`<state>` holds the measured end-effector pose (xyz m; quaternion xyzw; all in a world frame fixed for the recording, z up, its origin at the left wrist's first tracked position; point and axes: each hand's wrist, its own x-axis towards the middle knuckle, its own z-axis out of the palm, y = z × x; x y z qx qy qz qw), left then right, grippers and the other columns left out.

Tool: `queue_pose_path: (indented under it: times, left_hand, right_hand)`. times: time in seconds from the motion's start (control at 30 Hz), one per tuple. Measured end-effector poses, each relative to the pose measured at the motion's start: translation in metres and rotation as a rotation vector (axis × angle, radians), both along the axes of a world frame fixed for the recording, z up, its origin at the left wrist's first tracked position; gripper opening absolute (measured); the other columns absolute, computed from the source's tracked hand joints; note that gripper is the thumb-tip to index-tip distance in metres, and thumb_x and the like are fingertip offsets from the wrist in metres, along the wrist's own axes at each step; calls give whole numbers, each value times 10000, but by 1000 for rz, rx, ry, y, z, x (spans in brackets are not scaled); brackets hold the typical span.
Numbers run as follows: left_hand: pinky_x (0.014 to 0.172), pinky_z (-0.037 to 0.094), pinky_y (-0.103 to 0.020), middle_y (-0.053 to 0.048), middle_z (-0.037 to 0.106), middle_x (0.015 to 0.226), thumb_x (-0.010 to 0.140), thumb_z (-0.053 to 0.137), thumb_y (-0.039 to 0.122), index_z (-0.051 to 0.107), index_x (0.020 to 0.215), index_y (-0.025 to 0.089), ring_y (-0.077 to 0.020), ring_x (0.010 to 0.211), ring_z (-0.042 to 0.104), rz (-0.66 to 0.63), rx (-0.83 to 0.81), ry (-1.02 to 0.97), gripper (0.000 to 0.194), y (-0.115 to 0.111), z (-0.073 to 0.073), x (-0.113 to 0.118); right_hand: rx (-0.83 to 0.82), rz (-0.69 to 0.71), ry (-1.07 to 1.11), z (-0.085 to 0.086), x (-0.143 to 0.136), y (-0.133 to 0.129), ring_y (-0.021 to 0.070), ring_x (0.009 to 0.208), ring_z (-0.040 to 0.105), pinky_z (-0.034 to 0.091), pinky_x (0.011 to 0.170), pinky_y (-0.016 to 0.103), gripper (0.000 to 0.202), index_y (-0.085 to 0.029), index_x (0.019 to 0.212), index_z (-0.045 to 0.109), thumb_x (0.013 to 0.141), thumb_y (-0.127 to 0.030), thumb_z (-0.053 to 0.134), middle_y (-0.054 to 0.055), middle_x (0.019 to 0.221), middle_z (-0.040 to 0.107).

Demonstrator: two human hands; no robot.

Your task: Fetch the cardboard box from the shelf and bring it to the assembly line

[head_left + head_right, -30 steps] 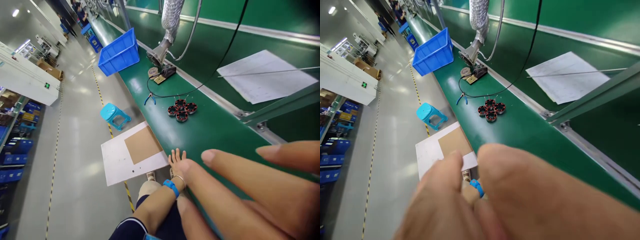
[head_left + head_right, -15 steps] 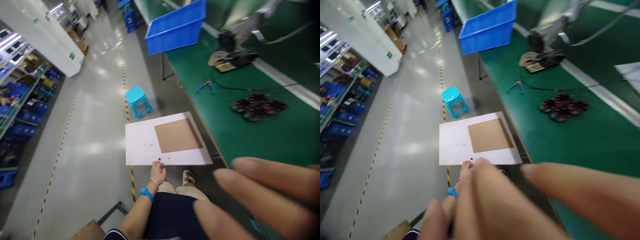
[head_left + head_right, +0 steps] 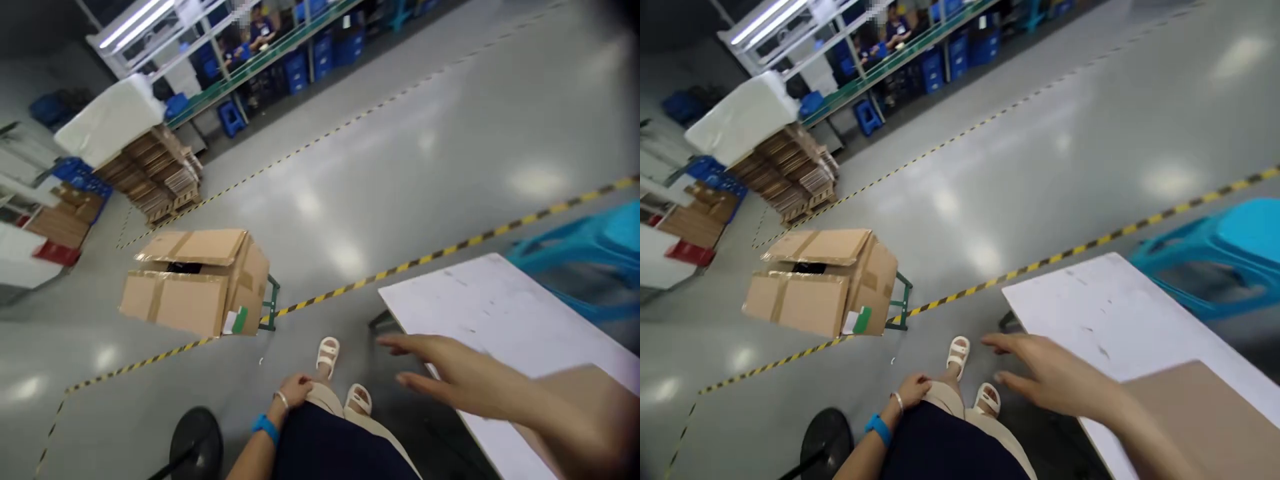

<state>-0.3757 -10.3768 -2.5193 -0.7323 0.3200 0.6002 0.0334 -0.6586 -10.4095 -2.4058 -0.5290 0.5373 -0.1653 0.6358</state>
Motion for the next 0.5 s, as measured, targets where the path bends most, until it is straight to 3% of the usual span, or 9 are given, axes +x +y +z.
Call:
queue_pose_path:
  times: [0.13, 0.23, 0.37, 0.5]
  left_hand:
    - [751, 544, -353, -42, 645, 907, 910, 597, 261, 622, 941, 109, -160, 802, 631, 414, 14, -173, 157, 32, 27, 98]
    - [719, 544, -333, -49, 634, 933, 931, 564, 282, 604, 1009, 111, -152, 780, 623, 697, -98, -282, 192, 28, 43, 175]
    - [759, 539, -351, -78, 622, 1052, 953, 516, 341, 576, 1102, 122, -172, 862, 625, 987, -414, -354, 271, -16, 58, 285]
    - [778, 524, -374, -96, 598, 1102, 964, 450, 441, 543, 1170, 135, -187, 887, 611, 1155, -716, -414, 381, -85, 71, 395]
  right_hand:
    - [-48, 192, -92, 1, 76, -41, 273, 918, 658, 526, 779, 348, 332, -194, 1000, 710, 753, -401, 631, 101, 940, 722]
    - [-90, 242, -138, -7, 132, -72, 243, 861, 665, 536, 725, 324, 271, -200, 969, 708, 763, -358, 630, 87, 919, 722]
    - [-182, 44, -101, -26, 229, -137, 216, 997, 606, 503, 848, 385, 300, -165, 1093, 612, 881, -368, 554, 101, 1114, 639]
    - [-219, -154, -51, -27, 304, -189, 206, 857, 589, 492, 766, 385, 264, -150, 954, 591, 915, -394, 500, 65, 914, 621]
